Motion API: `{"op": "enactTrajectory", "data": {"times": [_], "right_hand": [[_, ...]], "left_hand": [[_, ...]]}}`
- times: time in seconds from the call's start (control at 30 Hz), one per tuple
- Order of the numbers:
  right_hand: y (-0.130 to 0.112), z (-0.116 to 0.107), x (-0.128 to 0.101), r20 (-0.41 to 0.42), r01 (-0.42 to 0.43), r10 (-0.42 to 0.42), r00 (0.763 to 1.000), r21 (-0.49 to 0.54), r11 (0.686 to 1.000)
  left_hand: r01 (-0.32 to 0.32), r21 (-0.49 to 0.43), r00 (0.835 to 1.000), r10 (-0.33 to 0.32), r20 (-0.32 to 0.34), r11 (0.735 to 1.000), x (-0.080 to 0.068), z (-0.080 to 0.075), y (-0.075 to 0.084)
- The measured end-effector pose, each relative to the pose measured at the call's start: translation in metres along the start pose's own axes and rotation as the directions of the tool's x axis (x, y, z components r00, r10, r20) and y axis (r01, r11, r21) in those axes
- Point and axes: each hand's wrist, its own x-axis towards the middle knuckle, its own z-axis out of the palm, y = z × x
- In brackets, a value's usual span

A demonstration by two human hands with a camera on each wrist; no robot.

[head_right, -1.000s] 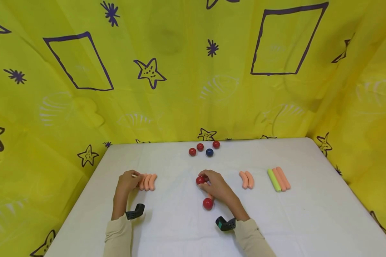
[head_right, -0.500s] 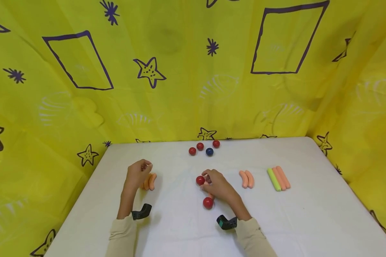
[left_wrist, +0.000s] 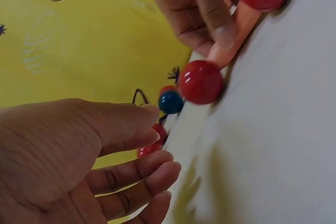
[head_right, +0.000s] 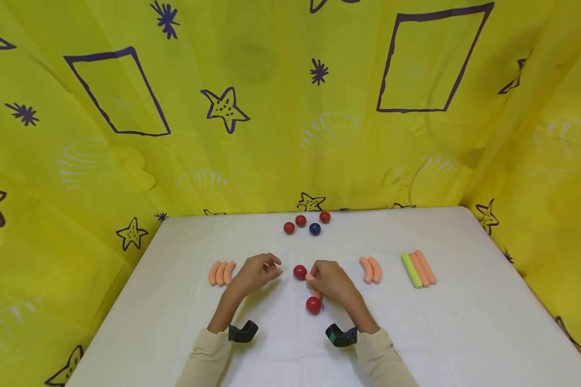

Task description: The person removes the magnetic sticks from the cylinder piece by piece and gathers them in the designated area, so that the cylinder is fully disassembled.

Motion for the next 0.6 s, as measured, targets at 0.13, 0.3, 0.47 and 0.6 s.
{"op": "enactTrajectory", "data": {"times": [0.13,0.3,0.47,0.6], "right_hand": [[0.0,0.002,0.002,-0.046,0.06,-0.062,0.997,-0.037,0.998],[-0.001,0.004,0.004,-0.084,0.117,-0.12,0.989,-0.049,0.992],[0.0,0.008,0.006,-0.108,0.147,-0.152,0.982,-0.056,0.988],[0.001,0.011,0.007,-0.124,0.174,-0.178,0.976,-0.045,0.984]], "left_hand": [[-0.005,-0.028,0.999,0.007,0.051,1.0,0.001,0.008,0.004],[0.0,-0.048,0.995,0.005,0.096,0.999,0.001,0.013,0.005],[0.021,-0.047,0.994,-0.016,0.11,0.999,0.0,0.017,0.005],[0.012,-0.035,0.996,-0.009,0.085,0.999,0.0,0.023,0.006]]}}
